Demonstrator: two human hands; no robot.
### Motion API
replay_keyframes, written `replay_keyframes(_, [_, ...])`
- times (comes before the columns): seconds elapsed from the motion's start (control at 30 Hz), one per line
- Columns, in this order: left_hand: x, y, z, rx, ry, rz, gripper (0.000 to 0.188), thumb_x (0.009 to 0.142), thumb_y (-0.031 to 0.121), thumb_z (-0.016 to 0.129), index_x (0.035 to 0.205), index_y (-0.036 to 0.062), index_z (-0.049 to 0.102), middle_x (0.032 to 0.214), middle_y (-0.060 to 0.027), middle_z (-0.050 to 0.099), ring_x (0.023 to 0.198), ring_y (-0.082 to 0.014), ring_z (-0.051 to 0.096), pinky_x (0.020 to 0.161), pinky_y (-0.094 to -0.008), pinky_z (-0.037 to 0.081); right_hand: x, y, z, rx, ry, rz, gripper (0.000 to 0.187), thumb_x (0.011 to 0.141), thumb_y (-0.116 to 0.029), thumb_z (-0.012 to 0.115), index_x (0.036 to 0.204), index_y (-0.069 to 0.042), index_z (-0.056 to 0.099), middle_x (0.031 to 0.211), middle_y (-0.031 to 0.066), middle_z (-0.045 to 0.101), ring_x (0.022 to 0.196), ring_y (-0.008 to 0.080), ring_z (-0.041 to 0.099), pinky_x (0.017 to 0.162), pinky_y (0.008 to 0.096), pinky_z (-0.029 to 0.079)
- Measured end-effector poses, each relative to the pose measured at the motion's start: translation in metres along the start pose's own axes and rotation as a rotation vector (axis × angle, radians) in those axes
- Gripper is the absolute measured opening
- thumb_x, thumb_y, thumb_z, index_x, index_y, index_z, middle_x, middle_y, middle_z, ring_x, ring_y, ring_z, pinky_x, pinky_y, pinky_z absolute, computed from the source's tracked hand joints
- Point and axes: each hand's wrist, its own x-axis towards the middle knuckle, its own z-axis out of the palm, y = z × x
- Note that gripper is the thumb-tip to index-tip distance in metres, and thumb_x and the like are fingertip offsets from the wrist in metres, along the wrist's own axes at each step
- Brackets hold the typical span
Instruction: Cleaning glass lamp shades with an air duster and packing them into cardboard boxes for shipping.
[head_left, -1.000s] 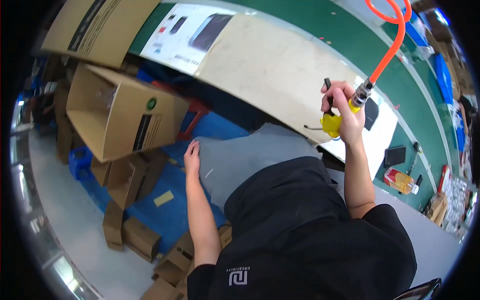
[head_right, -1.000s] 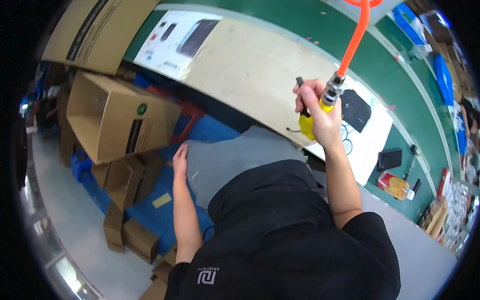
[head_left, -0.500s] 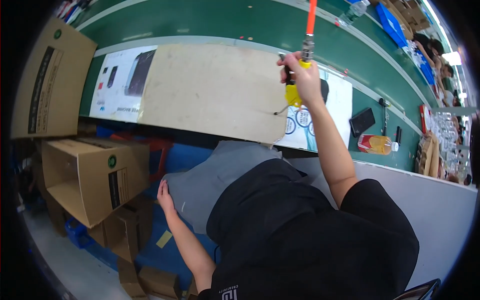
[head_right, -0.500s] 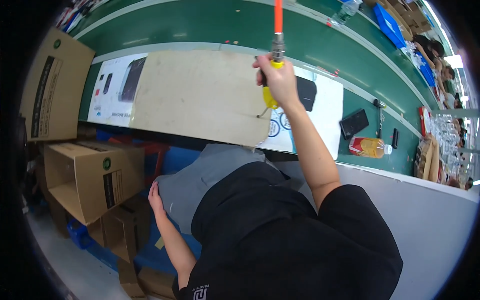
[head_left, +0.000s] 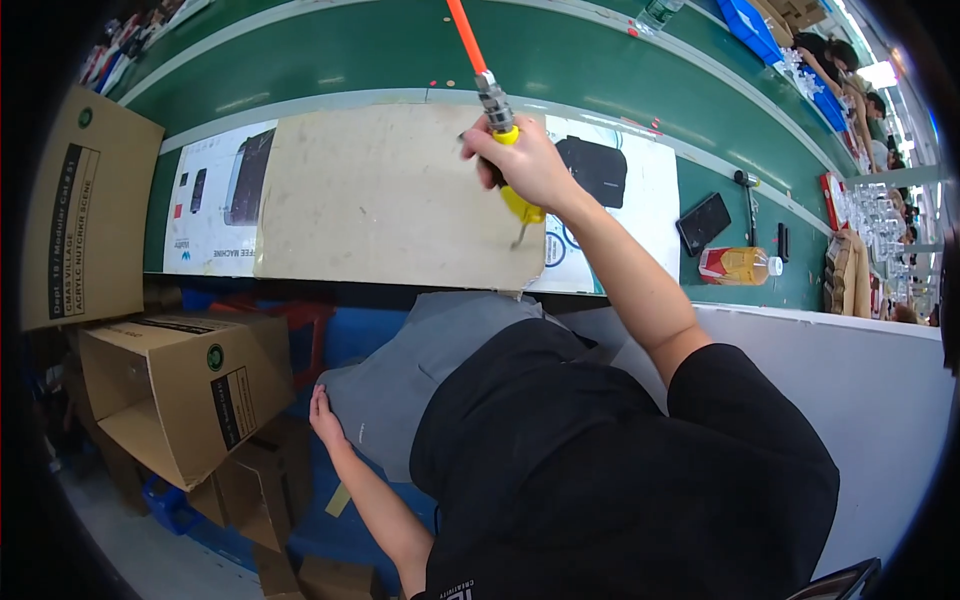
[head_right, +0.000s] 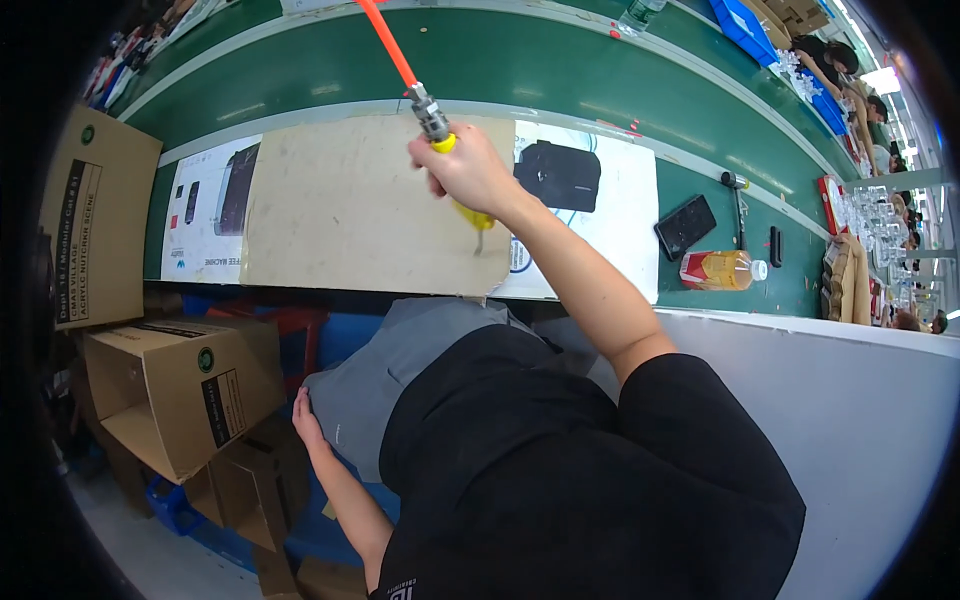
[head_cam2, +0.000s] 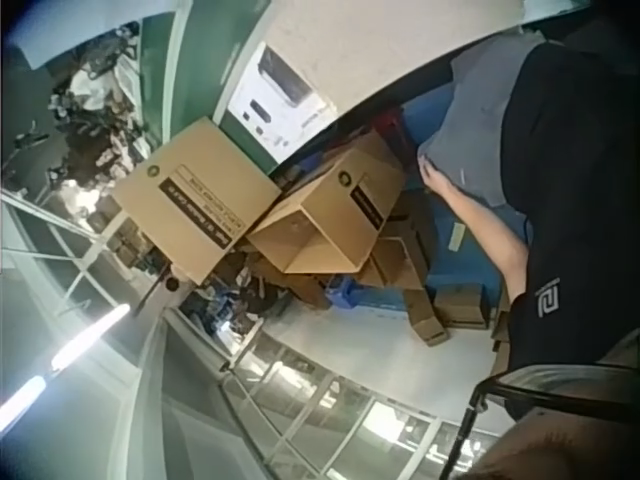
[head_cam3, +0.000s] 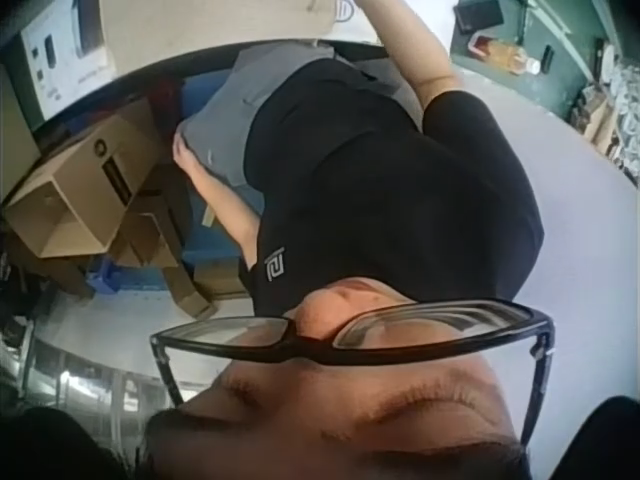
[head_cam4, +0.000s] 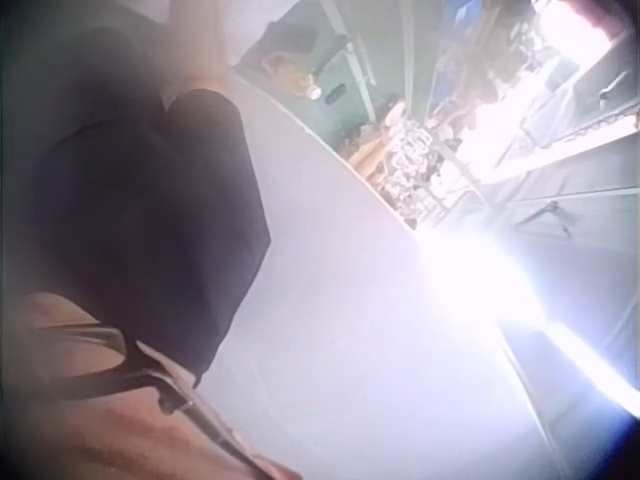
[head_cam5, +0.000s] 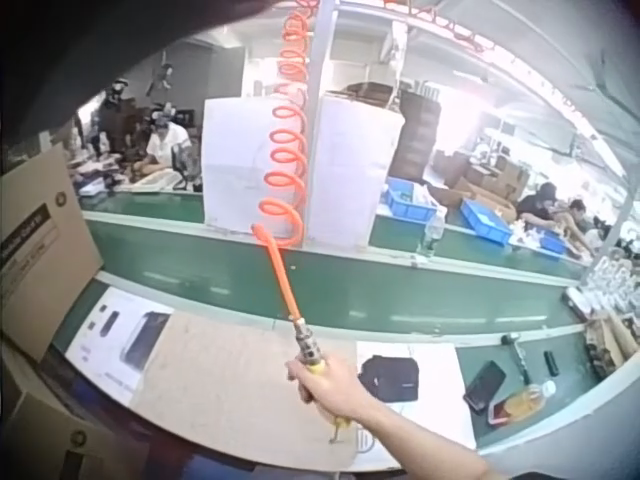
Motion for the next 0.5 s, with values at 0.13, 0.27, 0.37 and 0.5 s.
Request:
replay_keyframes(0.13, [0.003,-0.011,-0.007,-0.028,-0.009,0.023,0.030,0.095,0.019,0.051,0.113,-0.0025,0.064,0.127,-0.0114,0.059,0.118,-0.0200,0.052,0.103,-0.0296,0.035,-0.019,-0.025,0.001,0.243,-0.425,0.256,0.020,0.087,-0.021,0.056,0.080,-0.002,0.055,0.077,0.0100,0.062,0.050,0.0131,0.055,0.046,0.0257,0.044])
replay_keyframes(0.27, [0.005,-0.014,-0.010,-0.056,-0.007,-0.002,0.030,0.095,0.019,0.052,0.113,-0.0021,0.064,0.127,-0.0111,0.059,0.118,-0.0196,0.052,0.103,-0.0298,0.035,-0.029,-0.020,0.002,0.238,-0.738,0.422,0.019,0.087,-0.020,0.056,0.079,-0.003,0.054,0.078,0.0108,0.063,0.048,0.0129,0.056,0.043,0.0235,0.040])
replay_keyframes(0.37, [0.005,-0.005,-0.003,-0.042,-0.016,0.002,0.030,0.095,0.019,0.052,0.114,-0.0020,0.064,0.128,-0.0106,0.059,0.118,-0.0194,0.051,0.104,-0.0298,0.035,-0.030,-0.017,0.009,0.269,-0.776,0.502,0.020,0.088,-0.020,0.056,0.078,-0.003,0.053,0.078,0.0112,0.063,0.048,0.0132,0.056,0.042,0.0231,0.039])
replay_keyframes(0.5, [0.004,-0.011,-0.005,-0.068,-0.004,-0.003,0.030,0.095,0.019,0.052,0.114,-0.0019,0.064,0.127,-0.0103,0.059,0.118,-0.0195,0.052,0.104,-0.0297,0.035,-0.032,-0.011,0.016,0.281,-0.820,0.568,0.020,0.089,-0.020,0.056,0.079,-0.003,0.053,0.078,0.0116,0.063,0.047,0.0137,0.056,0.041,0.0233,0.039])
